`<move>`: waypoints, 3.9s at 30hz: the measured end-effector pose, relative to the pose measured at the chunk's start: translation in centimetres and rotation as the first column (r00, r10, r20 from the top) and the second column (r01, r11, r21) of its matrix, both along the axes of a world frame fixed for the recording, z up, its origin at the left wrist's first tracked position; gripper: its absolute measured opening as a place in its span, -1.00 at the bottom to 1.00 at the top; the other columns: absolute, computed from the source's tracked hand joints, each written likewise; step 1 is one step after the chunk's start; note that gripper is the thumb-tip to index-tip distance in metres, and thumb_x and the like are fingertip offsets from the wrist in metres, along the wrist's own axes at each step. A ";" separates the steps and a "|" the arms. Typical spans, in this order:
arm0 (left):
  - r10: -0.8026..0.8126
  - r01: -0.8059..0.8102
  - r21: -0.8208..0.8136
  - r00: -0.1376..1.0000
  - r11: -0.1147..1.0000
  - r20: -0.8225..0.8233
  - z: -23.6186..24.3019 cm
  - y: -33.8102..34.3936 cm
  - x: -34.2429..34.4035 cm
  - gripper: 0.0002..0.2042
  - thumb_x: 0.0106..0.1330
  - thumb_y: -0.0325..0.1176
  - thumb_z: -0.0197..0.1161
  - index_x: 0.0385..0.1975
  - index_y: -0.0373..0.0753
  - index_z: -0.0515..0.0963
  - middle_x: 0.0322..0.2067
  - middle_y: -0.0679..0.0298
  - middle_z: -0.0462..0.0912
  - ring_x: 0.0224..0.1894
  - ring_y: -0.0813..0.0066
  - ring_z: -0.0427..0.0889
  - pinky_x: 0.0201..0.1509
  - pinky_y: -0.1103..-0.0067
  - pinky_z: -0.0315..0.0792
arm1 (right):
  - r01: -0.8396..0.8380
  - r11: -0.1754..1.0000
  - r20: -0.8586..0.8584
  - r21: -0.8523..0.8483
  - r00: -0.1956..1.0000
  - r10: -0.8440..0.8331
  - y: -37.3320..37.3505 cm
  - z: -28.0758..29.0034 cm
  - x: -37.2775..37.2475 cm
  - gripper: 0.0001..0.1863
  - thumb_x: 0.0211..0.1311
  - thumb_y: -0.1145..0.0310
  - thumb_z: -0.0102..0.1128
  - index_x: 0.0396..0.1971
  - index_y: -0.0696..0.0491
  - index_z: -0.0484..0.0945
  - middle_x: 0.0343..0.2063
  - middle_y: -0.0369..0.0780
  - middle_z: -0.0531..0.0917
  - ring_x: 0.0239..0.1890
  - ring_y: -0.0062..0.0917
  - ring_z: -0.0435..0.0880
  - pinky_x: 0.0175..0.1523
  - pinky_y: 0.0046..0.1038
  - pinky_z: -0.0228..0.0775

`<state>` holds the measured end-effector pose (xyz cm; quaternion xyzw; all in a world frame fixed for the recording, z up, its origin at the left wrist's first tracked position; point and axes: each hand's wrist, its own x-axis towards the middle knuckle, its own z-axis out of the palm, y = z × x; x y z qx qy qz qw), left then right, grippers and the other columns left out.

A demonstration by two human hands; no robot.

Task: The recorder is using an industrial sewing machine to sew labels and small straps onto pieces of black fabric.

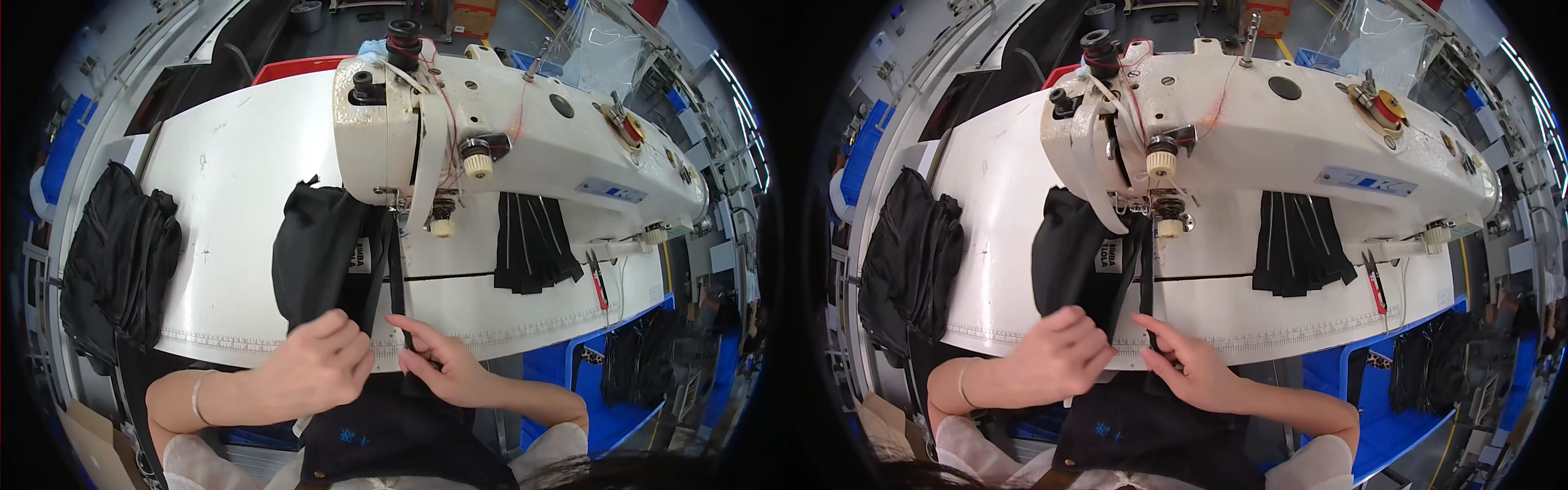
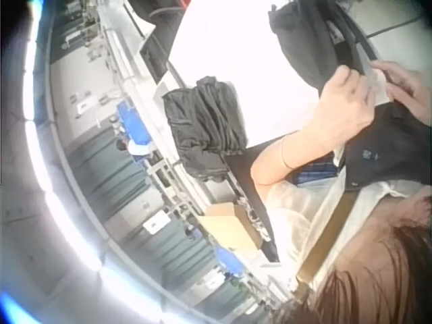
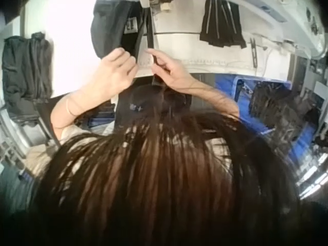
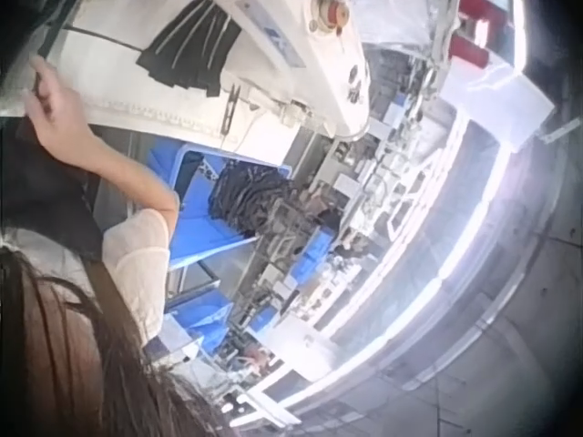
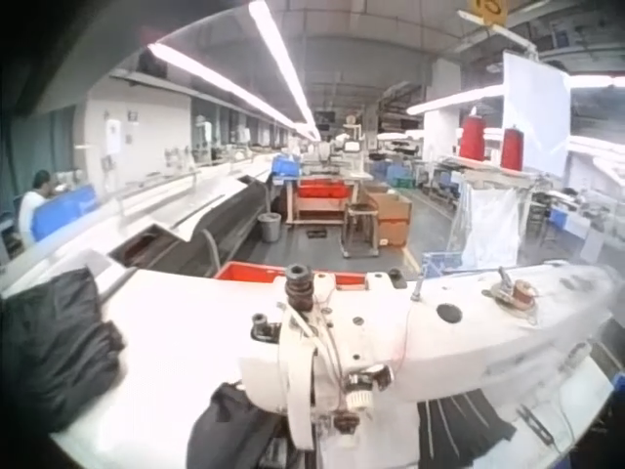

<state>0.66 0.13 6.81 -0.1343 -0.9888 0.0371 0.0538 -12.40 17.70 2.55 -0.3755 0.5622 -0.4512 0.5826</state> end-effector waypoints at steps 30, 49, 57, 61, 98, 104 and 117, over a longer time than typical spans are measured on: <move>0.408 -0.275 0.673 0.912 0.686 -0.043 -1.7 0.7 2.2 -0.75 -0.03 -0.59 0.35 -0.29 -0.38 0.57 -0.45 0.19 0.52 -0.46 0.32 0.48 -0.45 0.51 0.39 | -0.116 0.927 -0.740 -0.356 0.641 -0.204 3.3 0.5 0.2 -0.50 -0.08 0.56 0.19 0.00 0.09 0.52 -0.43 -0.28 0.42 -0.47 -0.55 0.43 -0.37 -0.58 0.32; 0.402 -0.279 0.605 0.912 0.745 -0.075 -1.9 0.9 2.3 -0.73 -0.08 -0.64 0.35 -0.31 -0.36 0.57 -0.48 0.20 0.50 -0.47 0.29 0.47 -0.44 0.48 0.38 | 0.237 0.966 -0.995 -0.101 -0.037 -0.095 3.1 0.5 -2.0 -0.80 0.06 0.43 0.22 -0.47 0.13 0.35 -0.49 -0.20 0.38 -0.52 -0.43 0.51 -0.55 -0.41 0.37; 0.335 -0.215 0.619 0.938 0.756 -0.083 -2.0 0.6 2.4 -0.71 -0.07 -0.59 0.35 -0.28 -0.41 0.54 -0.45 0.19 0.49 -0.47 0.34 0.46 -0.48 0.52 0.37 | 0.203 0.928 -0.861 -0.311 0.353 -0.366 2.1 0.6 -0.8 -0.77 -0.05 0.51 0.31 -0.45 0.10 0.39 -0.36 -0.17 0.49 -0.37 -0.33 0.56 -0.45 -0.31 0.37; 0.320 -0.201 0.632 0.944 0.748 -0.079 -2.0 0.5 2.5 -0.69 -0.08 -0.59 0.35 -0.27 -0.42 0.54 -0.44 0.18 0.48 -0.47 0.31 0.46 -0.46 0.50 0.39 | -0.113 0.848 -0.768 -0.517 0.500 -0.401 1.2 1.1 0.0 -0.66 -0.05 0.41 0.38 -0.25 0.17 0.52 -0.44 -0.19 0.45 -0.38 -0.33 0.53 -0.31 -0.34 0.42; 0.101 -0.014 0.432 0.979 0.902 -0.178 1.6 -3.4 -2.8 -0.79 -0.11 -0.49 0.18 -0.41 -0.33 0.57 -0.43 0.23 0.52 -0.42 0.41 0.49 -0.36 0.61 0.40 | -0.553 0.723 -0.897 -0.415 0.117 -0.426 1.9 -6.1 0.2 -0.74 0.03 0.40 0.07 -0.31 0.25 0.54 -0.14 -0.02 0.58 0.00 -0.23 0.57 0.21 -0.23 0.33; 0.064 -0.023 0.152 0.962 0.988 -0.266 -6.5 3.0 1.4 -0.66 -0.20 -0.44 0.20 -0.33 -0.38 0.60 -0.36 0.23 0.54 -0.37 0.44 0.48 -0.30 0.61 0.40 | -0.524 0.757 -0.919 -0.391 0.178 -0.352 2.1 -4.9 0.9 -0.67 -0.02 0.41 0.07 -0.26 0.29 0.55 -0.10 -0.02 0.54 0.06 -0.19 0.52 0.24 -0.19 0.30; 0.189 -0.061 0.576 0.968 0.815 -0.164 -6.9 1.5 1.9 -0.66 -0.20 -0.57 0.21 -0.30 -0.39 0.58 -0.37 0.24 0.53 -0.44 0.38 0.45 -0.33 0.52 0.42 | -0.559 0.753 -0.927 -0.348 0.084 -0.366 2.2 -4.8 0.5 -0.68 0.02 0.36 0.03 -0.28 0.28 0.55 -0.16 -0.02 0.57 0.02 -0.18 0.54 0.20 -0.20 0.35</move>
